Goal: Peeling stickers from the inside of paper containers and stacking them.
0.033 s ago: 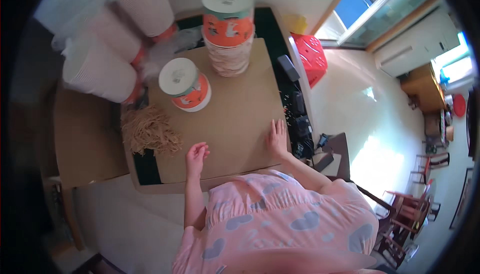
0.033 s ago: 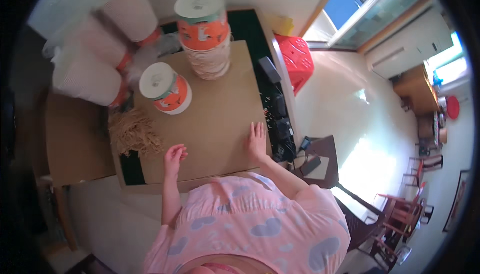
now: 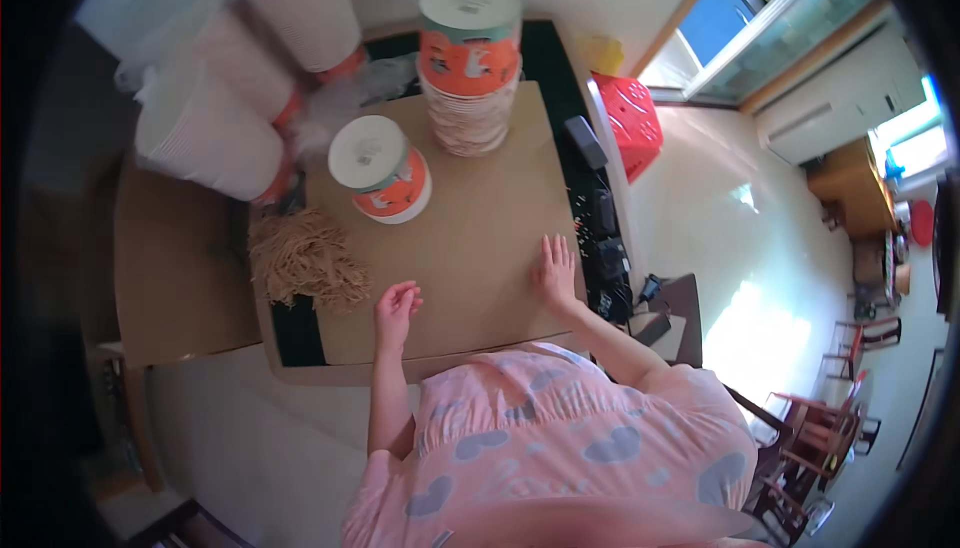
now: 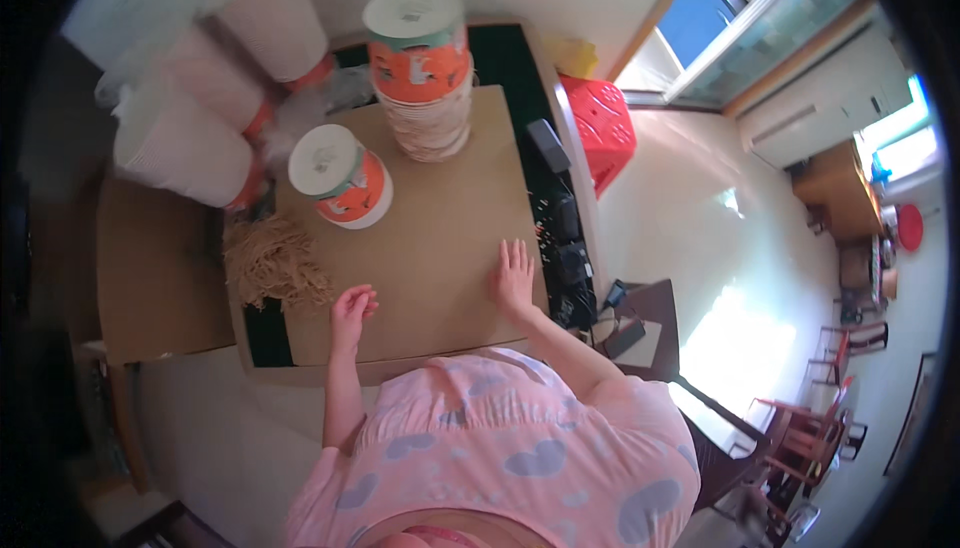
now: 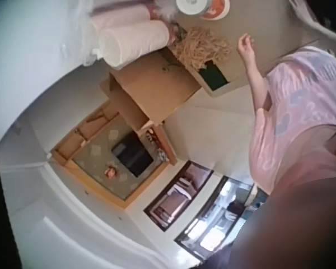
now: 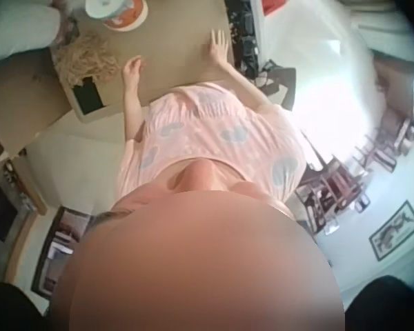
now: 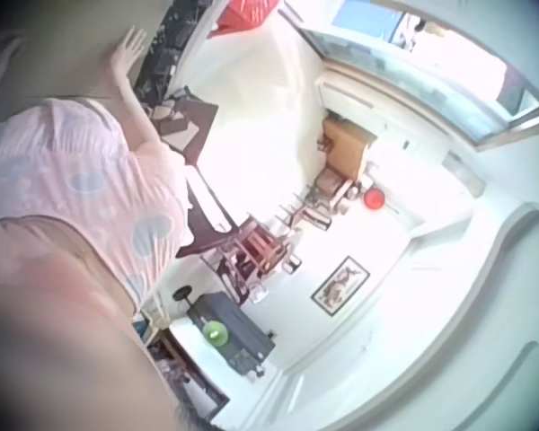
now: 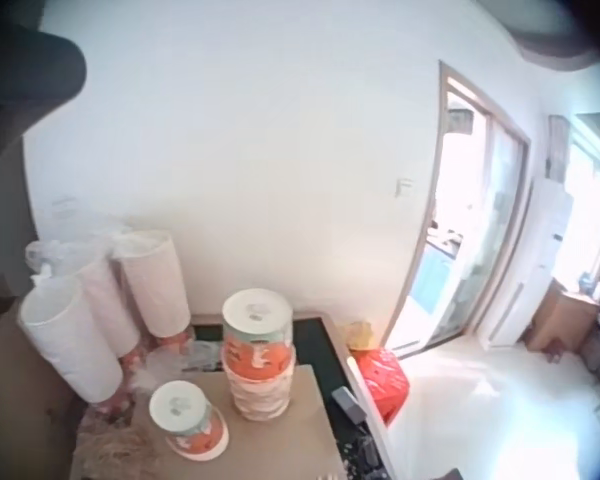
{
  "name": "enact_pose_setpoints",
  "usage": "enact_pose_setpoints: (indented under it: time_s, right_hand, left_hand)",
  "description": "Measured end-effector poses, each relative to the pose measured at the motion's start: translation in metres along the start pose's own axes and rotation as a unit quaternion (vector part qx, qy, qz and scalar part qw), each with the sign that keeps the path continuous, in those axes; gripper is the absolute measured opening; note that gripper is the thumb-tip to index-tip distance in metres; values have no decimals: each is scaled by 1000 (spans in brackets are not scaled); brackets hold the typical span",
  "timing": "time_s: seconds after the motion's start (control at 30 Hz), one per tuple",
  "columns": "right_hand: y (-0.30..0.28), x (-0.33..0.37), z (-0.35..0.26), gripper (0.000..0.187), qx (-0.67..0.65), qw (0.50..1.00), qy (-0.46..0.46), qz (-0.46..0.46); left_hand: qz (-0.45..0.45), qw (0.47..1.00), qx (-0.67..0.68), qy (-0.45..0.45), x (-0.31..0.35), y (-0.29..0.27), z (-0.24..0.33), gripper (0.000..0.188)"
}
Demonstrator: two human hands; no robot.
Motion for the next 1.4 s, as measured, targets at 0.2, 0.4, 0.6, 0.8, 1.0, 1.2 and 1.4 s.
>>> enact_pose_setpoints:
  time_s: [0.2,0.4,0.6,0.8,1.0,1.2,1.4]
  right_hand:
    - [6,-130,-151,60,-145,974,-173,-29]
    - [25,-187,-268,61,-253,915,-273,-156]
    - [-22,-186,-273,77,-431,862,-216,-159]
    - [-41,-197,-284,78,-299,908,-272,-110]
    - [-81,-180,-318,76,-342,887,-285,-123]
    - [-172,-87,-373,80,-139,820,-553,-58]
    - [-151,-13,-339,75,-34,822,-544,-166]
  left_hand:
    - [175,981,-26,85,-75,-63,64,41]
    - [112,968,-104,199,-170,-91,103,49]
    - [150,930,-20,334,-86,-67,223,48]
    - [156,925,-42,345,-92,-71,235,52]
    - [179,920,-55,343,-80,-87,252,54]
    - [76,968,213,107,-53,-108,232,47]
    - [35,994,82,61,2,-64,153,49]
Point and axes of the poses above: each hand's wrist, its own x-axis away from the middle knuckle, its own y-axis out of the palm, z = x × y, the point moved 10 cm from there along -x, towards the middle knuckle, and after that the axes turned 12 degrees about -x, right-handed, at the moved point
